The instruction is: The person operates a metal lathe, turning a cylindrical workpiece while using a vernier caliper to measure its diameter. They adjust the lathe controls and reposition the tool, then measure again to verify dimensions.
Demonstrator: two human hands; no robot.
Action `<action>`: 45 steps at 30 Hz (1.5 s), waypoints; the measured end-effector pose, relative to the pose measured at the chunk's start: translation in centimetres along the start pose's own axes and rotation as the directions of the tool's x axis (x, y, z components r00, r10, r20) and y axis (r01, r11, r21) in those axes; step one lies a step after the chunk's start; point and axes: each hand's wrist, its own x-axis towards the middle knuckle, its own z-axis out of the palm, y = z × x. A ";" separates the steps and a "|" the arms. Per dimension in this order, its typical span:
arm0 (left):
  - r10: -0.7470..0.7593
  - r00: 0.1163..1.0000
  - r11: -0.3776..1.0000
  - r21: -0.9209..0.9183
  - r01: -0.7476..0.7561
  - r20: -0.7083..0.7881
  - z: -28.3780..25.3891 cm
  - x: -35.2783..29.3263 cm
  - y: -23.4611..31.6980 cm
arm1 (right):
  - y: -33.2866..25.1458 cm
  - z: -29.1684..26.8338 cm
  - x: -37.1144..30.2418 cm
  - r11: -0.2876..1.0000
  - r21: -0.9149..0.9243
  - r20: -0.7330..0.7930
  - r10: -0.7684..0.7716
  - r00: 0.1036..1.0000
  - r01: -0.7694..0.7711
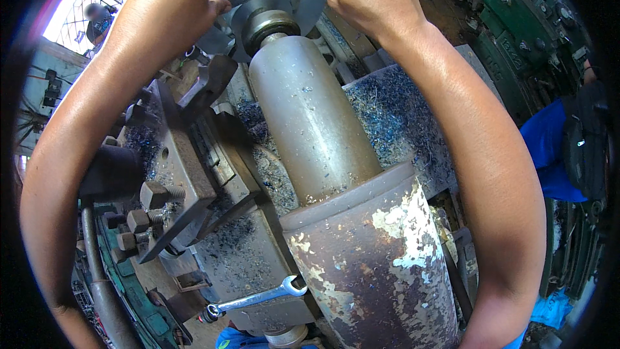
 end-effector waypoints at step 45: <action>0.039 0.996 0.993 0.109 -0.048 0.086 0.4 -1.1 0.0 | 0.0 1.0 -1.4 0.998 0.030 -0.051 -0.062 0.997 0.064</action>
